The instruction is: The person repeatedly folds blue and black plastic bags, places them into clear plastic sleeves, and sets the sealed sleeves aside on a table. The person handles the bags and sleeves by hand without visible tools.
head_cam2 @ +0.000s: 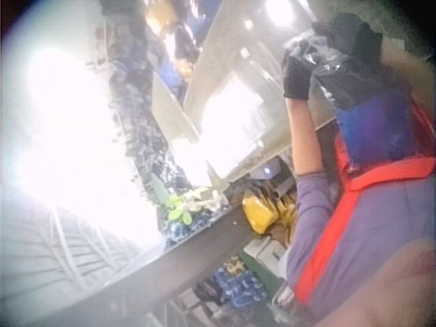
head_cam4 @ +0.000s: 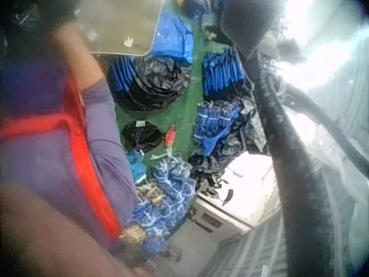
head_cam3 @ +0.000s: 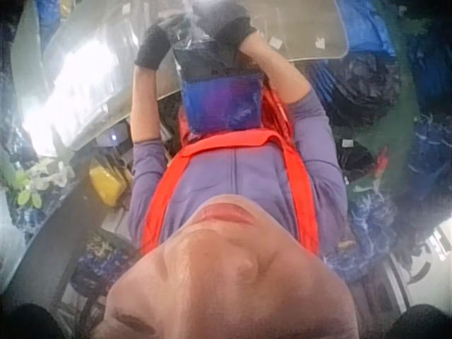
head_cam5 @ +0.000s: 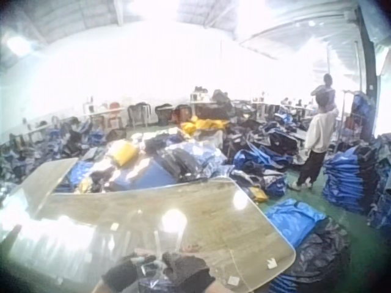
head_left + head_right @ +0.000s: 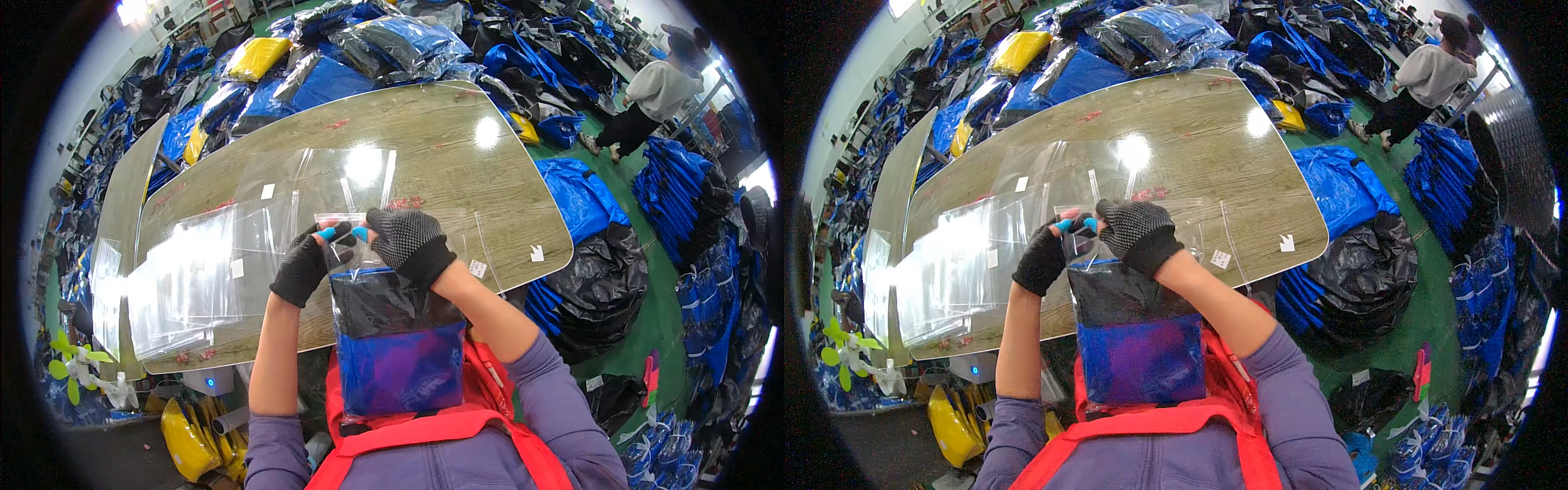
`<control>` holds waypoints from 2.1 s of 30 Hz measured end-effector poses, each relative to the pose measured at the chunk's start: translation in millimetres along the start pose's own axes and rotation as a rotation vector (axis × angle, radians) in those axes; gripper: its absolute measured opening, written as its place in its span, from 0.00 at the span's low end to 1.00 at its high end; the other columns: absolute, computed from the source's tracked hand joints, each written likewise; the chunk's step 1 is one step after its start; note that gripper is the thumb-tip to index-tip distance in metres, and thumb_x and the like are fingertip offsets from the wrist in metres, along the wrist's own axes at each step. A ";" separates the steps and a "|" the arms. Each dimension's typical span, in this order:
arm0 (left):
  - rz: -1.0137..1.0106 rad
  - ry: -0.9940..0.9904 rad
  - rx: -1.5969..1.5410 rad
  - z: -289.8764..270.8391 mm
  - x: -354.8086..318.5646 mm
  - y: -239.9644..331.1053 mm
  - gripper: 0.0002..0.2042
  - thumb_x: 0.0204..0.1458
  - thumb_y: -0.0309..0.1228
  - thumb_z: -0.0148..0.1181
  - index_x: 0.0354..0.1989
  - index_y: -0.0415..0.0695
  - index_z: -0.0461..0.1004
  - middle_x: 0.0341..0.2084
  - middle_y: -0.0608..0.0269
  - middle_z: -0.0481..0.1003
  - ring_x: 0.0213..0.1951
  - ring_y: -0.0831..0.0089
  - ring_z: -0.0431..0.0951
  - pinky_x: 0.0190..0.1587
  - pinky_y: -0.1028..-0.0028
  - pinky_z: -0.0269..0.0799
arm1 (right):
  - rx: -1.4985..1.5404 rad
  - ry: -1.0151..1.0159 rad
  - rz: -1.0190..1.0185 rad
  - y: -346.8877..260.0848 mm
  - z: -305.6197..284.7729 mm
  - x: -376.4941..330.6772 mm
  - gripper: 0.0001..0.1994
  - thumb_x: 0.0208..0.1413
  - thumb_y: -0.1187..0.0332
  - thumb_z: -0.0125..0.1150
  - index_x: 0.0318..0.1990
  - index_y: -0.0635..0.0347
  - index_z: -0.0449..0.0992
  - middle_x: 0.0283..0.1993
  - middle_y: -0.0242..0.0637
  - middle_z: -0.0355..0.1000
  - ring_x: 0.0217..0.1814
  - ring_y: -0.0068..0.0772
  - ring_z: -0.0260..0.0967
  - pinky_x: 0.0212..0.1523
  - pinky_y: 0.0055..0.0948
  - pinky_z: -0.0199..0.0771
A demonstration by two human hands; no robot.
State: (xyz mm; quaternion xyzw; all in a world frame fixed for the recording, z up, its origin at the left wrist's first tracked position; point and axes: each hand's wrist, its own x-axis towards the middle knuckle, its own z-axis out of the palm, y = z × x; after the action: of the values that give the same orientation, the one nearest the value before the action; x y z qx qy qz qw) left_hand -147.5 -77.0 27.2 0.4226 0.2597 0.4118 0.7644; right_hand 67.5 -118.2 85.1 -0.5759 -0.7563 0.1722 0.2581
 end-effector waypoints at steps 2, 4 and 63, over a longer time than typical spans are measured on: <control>0.038 0.023 0.258 5.3 -2.9 4.1 0.24 0.58 0.40 0.55 0.57 0.34 0.67 0.46 0.51 0.76 0.48 0.64 0.76 0.52 0.67 0.73 | 0.096 0.083 -0.282 -2.4 -3.2 17.1 0.08 0.53 0.64 0.54 0.34 0.56 0.77 0.36 0.44 0.75 0.39 0.47 0.74 0.37 0.43 0.75; -0.107 0.129 0.245 9.6 -4.8 9.7 0.22 0.58 0.39 0.56 0.54 0.35 0.70 0.44 0.55 0.76 0.45 0.69 0.77 0.49 0.69 0.75 | -0.003 0.107 -0.323 -1.2 -0.4 30.6 0.07 0.52 0.66 0.54 0.33 0.57 0.78 0.35 0.44 0.74 0.41 0.47 0.74 0.38 0.42 0.75; 0.502 0.776 0.467 48.1 105.5 181.5 0.20 0.64 0.39 0.41 0.56 0.36 0.66 0.55 0.54 0.68 0.54 0.65 0.70 0.59 0.64 0.64 | -0.176 0.270 1.185 445.6 48.2 -279.6 0.23 0.59 0.59 0.50 0.62 0.48 0.66 0.61 0.45 0.66 0.60 0.49 0.65 0.62 0.45 0.61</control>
State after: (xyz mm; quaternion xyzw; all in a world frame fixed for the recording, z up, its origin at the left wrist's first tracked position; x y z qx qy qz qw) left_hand -130.6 46.9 202.6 0.4473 0.4999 0.6400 0.3748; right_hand 444.5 -261.2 -256.1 -0.9344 -0.2795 0.1488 0.1634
